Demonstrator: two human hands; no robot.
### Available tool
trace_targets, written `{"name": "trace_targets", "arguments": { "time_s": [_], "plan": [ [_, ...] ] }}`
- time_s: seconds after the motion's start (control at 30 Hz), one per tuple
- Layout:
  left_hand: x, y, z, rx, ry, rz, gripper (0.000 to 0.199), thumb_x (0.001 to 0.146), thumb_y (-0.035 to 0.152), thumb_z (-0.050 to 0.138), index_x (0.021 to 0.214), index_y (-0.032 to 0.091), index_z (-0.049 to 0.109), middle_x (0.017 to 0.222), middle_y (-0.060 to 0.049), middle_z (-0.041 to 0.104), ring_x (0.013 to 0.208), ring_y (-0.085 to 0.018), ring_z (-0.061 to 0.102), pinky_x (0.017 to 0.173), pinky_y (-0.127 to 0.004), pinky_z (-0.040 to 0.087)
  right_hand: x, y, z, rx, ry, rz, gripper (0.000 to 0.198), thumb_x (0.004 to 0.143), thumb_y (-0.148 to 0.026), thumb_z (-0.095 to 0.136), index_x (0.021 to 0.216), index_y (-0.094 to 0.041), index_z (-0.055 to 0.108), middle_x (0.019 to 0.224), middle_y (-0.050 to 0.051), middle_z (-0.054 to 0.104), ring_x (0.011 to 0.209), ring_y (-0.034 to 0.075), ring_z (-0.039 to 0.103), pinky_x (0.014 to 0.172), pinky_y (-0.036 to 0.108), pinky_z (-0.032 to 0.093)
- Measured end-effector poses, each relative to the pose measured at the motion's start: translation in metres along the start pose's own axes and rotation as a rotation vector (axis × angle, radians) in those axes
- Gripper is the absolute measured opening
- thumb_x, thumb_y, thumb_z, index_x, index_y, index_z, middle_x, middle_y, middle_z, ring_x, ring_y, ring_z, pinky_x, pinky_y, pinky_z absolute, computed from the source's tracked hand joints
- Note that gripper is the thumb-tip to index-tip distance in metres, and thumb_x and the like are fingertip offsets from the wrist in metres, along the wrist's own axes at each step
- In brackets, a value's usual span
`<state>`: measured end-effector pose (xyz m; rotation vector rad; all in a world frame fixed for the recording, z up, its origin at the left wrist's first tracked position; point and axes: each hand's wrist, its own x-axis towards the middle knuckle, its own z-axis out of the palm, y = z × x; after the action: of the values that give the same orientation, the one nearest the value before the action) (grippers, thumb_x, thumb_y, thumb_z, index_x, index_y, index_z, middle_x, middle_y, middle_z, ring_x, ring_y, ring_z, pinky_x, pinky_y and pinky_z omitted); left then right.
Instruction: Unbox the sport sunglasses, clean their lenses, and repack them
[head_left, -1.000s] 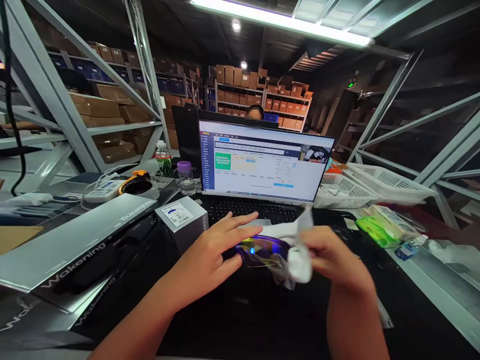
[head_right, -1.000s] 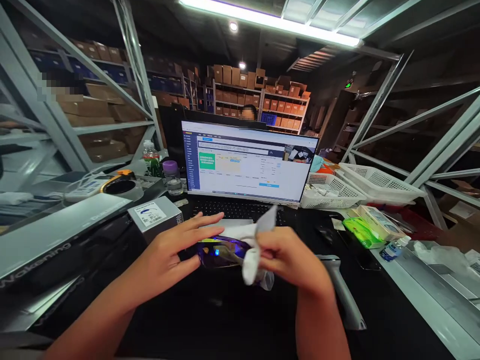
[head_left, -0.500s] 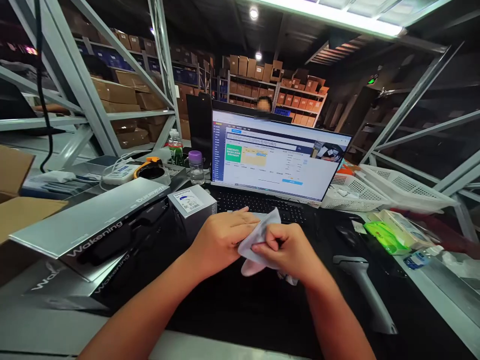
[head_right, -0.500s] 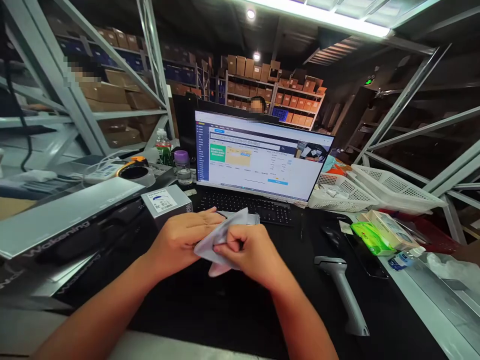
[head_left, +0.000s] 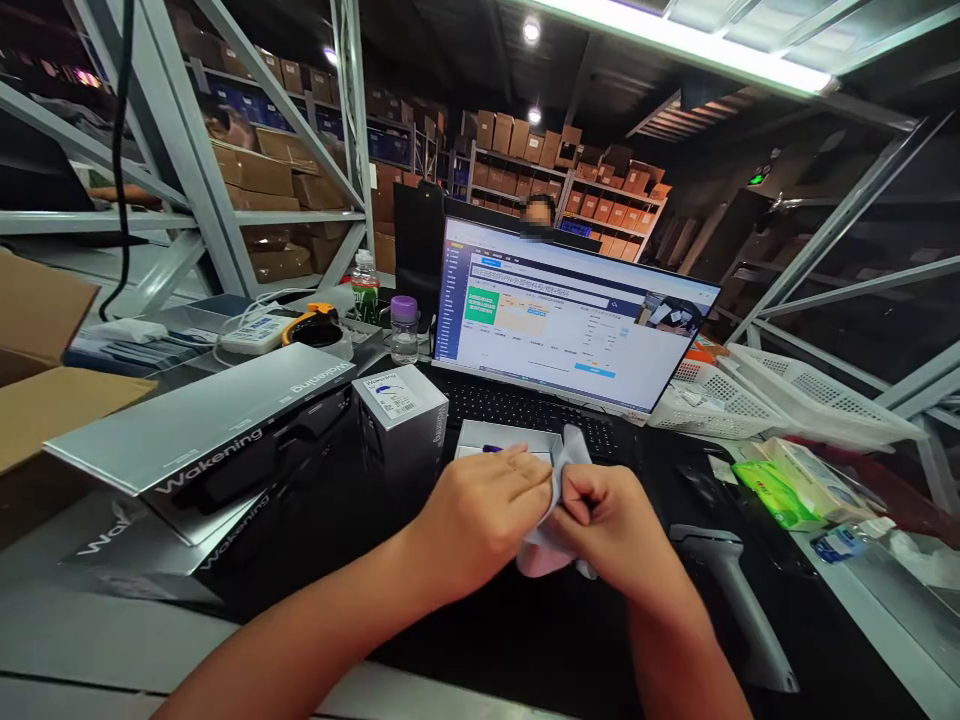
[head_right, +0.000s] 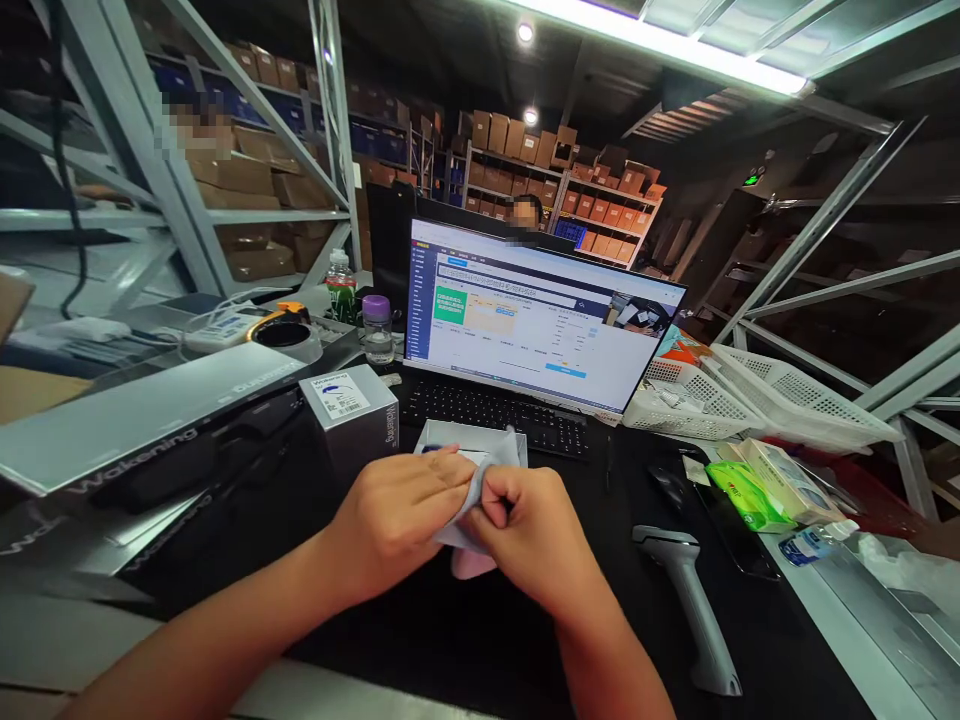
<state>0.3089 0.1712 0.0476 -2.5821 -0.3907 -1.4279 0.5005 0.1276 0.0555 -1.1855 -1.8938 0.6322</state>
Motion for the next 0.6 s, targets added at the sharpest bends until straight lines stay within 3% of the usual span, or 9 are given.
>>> {"name": "trace_targets", "arguments": {
  "time_s": [0.07,0.13,0.23,0.33,0.47,0.6],
  "plan": [
    [0.0,0.0,0.0,-0.045,-0.01,-0.022,0.015,0.091,0.011,0.058,0.083,0.016,0.069,0.082,-0.003,0.077,0.076,-0.015,0.076,0.088,-0.034,0.063,-0.001,-0.002,0.004,-0.016,-0.003,0.015,0.046,0.081,-0.017,0.071,0.06,-0.021,0.031,0.055,-0.008,0.034,0.053,0.007,0.028,0.047,0.022,0.021],
    [0.0,-0.002,-0.005,-0.128,-0.02,-0.054,0.009,0.089,0.012,0.063,0.09,0.018,0.071,0.088,-0.002,0.079,0.081,-0.016,0.077,0.091,-0.034,0.063,0.0,0.001,-0.006,0.059,-0.166,-0.028,0.047,0.08,-0.021,0.076,0.061,-0.021,0.033,0.056,-0.008,0.039,0.053,0.007,0.031,0.047,0.021,0.023],
    [0.001,-0.004,-0.015,-0.196,0.025,-0.078,0.026,0.082,0.005,0.064,0.104,0.018,0.071,0.101,-0.002,0.081,0.09,-0.015,0.077,0.099,-0.034,0.06,0.001,0.01,-0.03,0.197,-0.396,-0.18,0.053,0.079,-0.027,0.081,0.057,-0.021,0.033,0.053,-0.008,0.039,0.049,0.006,0.03,0.045,0.022,0.023],
    [0.001,-0.005,-0.021,-0.203,0.072,-0.08,0.03,0.079,0.004,0.065,0.104,0.018,0.071,0.1,-0.001,0.081,0.09,-0.014,0.078,0.1,-0.031,0.059,0.002,0.017,-0.047,0.215,-0.464,-0.284,0.056,0.08,-0.029,0.082,0.052,-0.02,0.033,0.049,-0.009,0.037,0.046,0.005,0.026,0.045,0.023,0.021],
    [0.001,-0.002,-0.016,-0.125,0.097,-0.072,0.029,0.08,0.002,0.061,0.103,0.018,0.071,0.097,0.0,0.081,0.087,-0.015,0.078,0.095,-0.031,0.061,0.0,0.011,-0.04,0.176,-0.407,-0.221,0.052,0.076,-0.023,0.079,0.051,-0.02,0.034,0.049,-0.009,0.037,0.045,0.005,0.027,0.044,0.023,0.02],
    [0.0,0.007,-0.005,0.048,0.087,0.001,0.015,0.089,0.007,0.058,0.095,0.014,0.07,0.092,-0.004,0.08,0.082,-0.017,0.077,0.089,-0.033,0.064,-0.005,-0.004,-0.009,0.069,-0.159,-0.004,0.043,0.072,-0.011,0.071,0.054,-0.02,0.033,0.05,-0.009,0.035,0.049,0.006,0.027,0.046,0.022,0.02]
  ]
}}
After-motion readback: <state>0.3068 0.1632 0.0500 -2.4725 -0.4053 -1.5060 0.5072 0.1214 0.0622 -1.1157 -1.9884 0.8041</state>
